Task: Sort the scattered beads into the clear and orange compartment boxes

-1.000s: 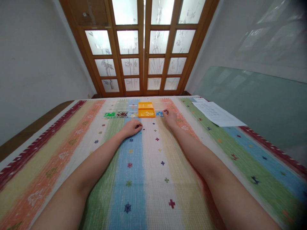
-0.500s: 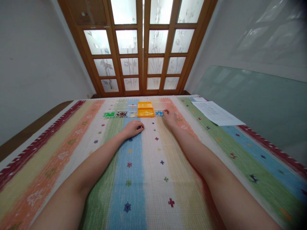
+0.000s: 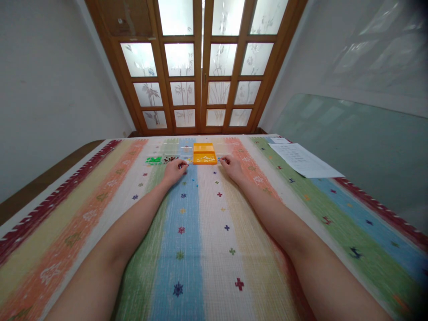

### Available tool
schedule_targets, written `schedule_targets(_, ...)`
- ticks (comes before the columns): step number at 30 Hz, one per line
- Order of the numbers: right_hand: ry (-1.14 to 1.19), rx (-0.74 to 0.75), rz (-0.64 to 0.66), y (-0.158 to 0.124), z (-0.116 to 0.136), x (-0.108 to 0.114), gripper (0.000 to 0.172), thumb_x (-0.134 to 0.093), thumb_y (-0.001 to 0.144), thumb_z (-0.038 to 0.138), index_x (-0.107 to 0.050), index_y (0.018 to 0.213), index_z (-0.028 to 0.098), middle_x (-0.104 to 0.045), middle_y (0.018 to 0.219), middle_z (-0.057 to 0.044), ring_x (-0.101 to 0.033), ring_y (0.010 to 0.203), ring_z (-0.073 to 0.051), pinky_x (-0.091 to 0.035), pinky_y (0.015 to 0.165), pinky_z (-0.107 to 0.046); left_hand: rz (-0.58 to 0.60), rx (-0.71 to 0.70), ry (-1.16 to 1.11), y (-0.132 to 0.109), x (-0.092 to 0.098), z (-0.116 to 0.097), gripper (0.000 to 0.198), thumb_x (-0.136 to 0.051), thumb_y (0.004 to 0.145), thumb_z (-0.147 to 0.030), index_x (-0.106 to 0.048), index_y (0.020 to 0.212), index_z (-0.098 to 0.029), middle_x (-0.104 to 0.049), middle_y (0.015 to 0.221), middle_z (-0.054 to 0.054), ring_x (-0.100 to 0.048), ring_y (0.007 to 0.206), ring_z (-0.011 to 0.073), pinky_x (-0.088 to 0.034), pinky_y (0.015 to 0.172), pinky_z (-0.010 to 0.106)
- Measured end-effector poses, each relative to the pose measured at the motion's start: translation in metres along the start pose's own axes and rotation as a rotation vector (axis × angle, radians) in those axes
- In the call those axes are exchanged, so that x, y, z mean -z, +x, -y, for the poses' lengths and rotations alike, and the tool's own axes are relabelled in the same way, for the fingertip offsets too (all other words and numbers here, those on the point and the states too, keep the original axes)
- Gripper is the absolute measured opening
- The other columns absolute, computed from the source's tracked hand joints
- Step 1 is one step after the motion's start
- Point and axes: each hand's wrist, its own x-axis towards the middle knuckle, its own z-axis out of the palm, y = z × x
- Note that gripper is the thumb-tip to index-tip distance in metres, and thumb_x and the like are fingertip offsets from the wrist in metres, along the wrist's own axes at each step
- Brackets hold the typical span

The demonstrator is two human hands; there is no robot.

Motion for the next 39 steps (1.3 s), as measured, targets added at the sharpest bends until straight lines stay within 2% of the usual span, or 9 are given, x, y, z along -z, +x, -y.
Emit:
schedule_targets(4, -0.003, 0.024, 0.026, -0.002, 0.005, -0.001, 0.030, -0.058, 0.095, 0.044, -0.075, 0.097, 0.020, -0.067, 0.076, -0.004, -0.058, 0.073, -0.020, -0.037, 0.067, -0.030, -0.146, 0.129, -0.136, 0.008, 0.001, 0.027, 0.019, -0.068, 0.089, -0.035, -0.077, 0.092, -0.019, -0.074, 0.082, 0.005, -0.065, 0.075, 0.0202, -0.047, 0.072, 0.031)
schedule_targets(7, -0.006, 0.023, 0.034, -0.003, 0.007, 0.000, 0.028, -0.059, 0.095, 0.042, -0.075, 0.097, 0.019, -0.068, 0.076, -0.004, -0.058, 0.072, -0.020, -0.037, 0.067, -0.030, -0.234, 0.246, -0.348, 0.013, 0.002, 0.040, 0.017, -0.069, 0.086, -0.034, -0.074, 0.092, -0.018, -0.073, 0.081, 0.005, -0.066, 0.069, 0.0182, -0.049, 0.069, 0.029)
schedule_targets(11, 0.000, 0.023, 0.038, -0.004, 0.007, 0.000, 0.027, -0.059, 0.094, 0.040, -0.076, 0.098, 0.019, -0.069, 0.077, -0.004, -0.059, 0.073, -0.020, -0.038, 0.068, -0.030, -0.313, 0.417, -0.676, 0.016, 0.006, 0.045, 0.016, -0.069, 0.082, -0.029, -0.066, 0.092, -0.016, -0.074, 0.082, 0.006, -0.068, 0.066, 0.0169, -0.053, 0.064, 0.027)
schedule_targets(14, -0.010, 0.022, 0.042, -0.004, 0.007, -0.001, 0.027, -0.058, 0.094, 0.039, -0.076, 0.097, 0.019, -0.069, 0.077, -0.003, -0.058, 0.073, -0.019, -0.037, 0.068, -0.030, -0.368, 0.480, -0.794, 0.018, 0.011, 0.045, 0.016, -0.067, 0.080, -0.022, -0.061, 0.093, -0.017, -0.075, 0.085, 0.006, -0.071, 0.068, 0.0162, -0.054, 0.064, 0.026)
schedule_targets(17, -0.011, 0.026, 0.045, -0.005, 0.008, -0.001, 0.027, -0.058, 0.094, 0.039, -0.077, 0.097, 0.019, -0.068, 0.077, -0.003, -0.057, 0.072, -0.019, -0.036, 0.067, -0.030, -0.411, 0.518, -0.828, 0.020, 0.015, 0.047, 0.014, -0.063, 0.080, -0.020, -0.059, 0.093, -0.018, -0.075, 0.086, 0.005, -0.071, 0.067, 0.0155, -0.054, 0.061, 0.025)
schedule_targets(24, -0.011, 0.022, 0.061, -0.006, 0.013, 0.001, 0.027, -0.058, 0.094, 0.038, -0.077, 0.097, 0.019, -0.068, 0.076, -0.003, -0.058, 0.072, -0.019, -0.037, 0.067, -0.030, -0.541, 0.554, -0.714, 0.023, 0.024, 0.063, 0.010, -0.059, 0.078, -0.019, -0.057, 0.088, -0.020, -0.066, 0.073, -0.002, -0.060, 0.055, 0.0108, -0.044, 0.051, 0.018)
schedule_targets(31, -0.009, 0.028, 0.085, -0.005, 0.011, 0.000, 0.027, -0.057, 0.094, 0.036, -0.077, 0.097, 0.019, -0.068, 0.076, -0.003, -0.058, 0.071, -0.019, -0.037, 0.067, -0.030, -0.538, 0.553, -0.727, 0.025, 0.023, 0.069, 0.016, -0.060, 0.076, -0.017, -0.062, 0.092, -0.018, -0.068, 0.075, -0.001, -0.061, 0.056, 0.0108, -0.046, 0.052, 0.019)
schedule_targets(35, -0.009, 0.033, 0.083, -0.005, 0.009, -0.001, 0.027, -0.057, 0.094, 0.037, -0.077, 0.097, 0.019, -0.069, 0.076, -0.003, -0.059, 0.071, -0.019, -0.038, 0.067, -0.030, -0.479, 0.560, -0.800, 0.025, 0.023, 0.070, 0.018, -0.066, 0.075, -0.015, -0.067, 0.092, -0.015, -0.074, 0.083, 0.004, -0.066, 0.061, 0.0107, -0.052, 0.057, 0.020)
schedule_targets(39, -0.013, 0.033, 0.082, -0.005, 0.009, -0.002, 0.028, -0.056, 0.094, 0.038, -0.077, 0.098, 0.019, -0.071, 0.080, -0.003, -0.059, 0.073, -0.019, -0.039, 0.068, -0.030, -0.428, 0.599, -0.792, 0.027, 0.022, 0.072, 0.026, -0.072, 0.076, -0.017, -0.072, 0.101, -0.014, -0.077, 0.091, 0.007, -0.067, 0.061, 0.0114, -0.053, 0.054, 0.020)
